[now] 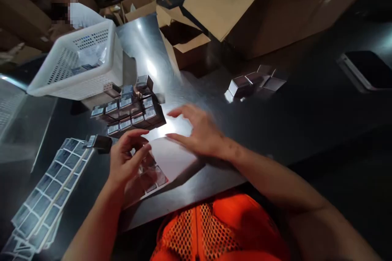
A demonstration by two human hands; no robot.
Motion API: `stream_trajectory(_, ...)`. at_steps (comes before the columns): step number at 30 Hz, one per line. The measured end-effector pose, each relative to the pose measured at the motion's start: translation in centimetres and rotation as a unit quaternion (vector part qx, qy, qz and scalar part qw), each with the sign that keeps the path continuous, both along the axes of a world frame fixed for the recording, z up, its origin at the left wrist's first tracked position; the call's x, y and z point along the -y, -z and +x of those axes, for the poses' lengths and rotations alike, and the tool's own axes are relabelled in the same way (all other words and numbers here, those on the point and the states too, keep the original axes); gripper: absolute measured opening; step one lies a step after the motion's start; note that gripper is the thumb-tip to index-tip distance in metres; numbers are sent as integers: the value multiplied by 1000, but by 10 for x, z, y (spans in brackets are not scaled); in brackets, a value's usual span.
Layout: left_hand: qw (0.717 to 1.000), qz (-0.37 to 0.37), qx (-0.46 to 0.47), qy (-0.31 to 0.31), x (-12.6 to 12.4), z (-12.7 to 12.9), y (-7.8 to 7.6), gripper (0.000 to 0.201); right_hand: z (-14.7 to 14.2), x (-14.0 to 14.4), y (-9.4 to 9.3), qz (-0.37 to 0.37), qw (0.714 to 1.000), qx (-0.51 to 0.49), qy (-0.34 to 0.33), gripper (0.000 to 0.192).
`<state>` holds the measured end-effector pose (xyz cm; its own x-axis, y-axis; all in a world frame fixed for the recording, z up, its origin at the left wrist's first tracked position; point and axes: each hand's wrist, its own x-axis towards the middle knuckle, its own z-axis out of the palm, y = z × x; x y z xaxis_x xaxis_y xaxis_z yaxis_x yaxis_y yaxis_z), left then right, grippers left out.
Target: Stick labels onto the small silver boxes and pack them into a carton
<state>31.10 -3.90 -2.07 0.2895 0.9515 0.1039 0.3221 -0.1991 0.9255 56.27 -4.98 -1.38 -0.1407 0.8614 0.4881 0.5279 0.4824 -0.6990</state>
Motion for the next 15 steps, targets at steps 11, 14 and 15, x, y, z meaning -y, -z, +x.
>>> stream_trajectory(11, 976, -106, -150, 114, -15, -12, -2, 26, -6, 1, -1, -256, 958, 88, -96, 22)
stream_trajectory(14, 971, -93, -169, 143, -16, -10, -5, 24, -7, 1, 1, -203, 967, 88, -126, 27)
stream_trajectory(15, 969, -83, -176, 154, -15, -9, -7, 24, -8, 1, 2, -204, 967, 66, -136, 32)
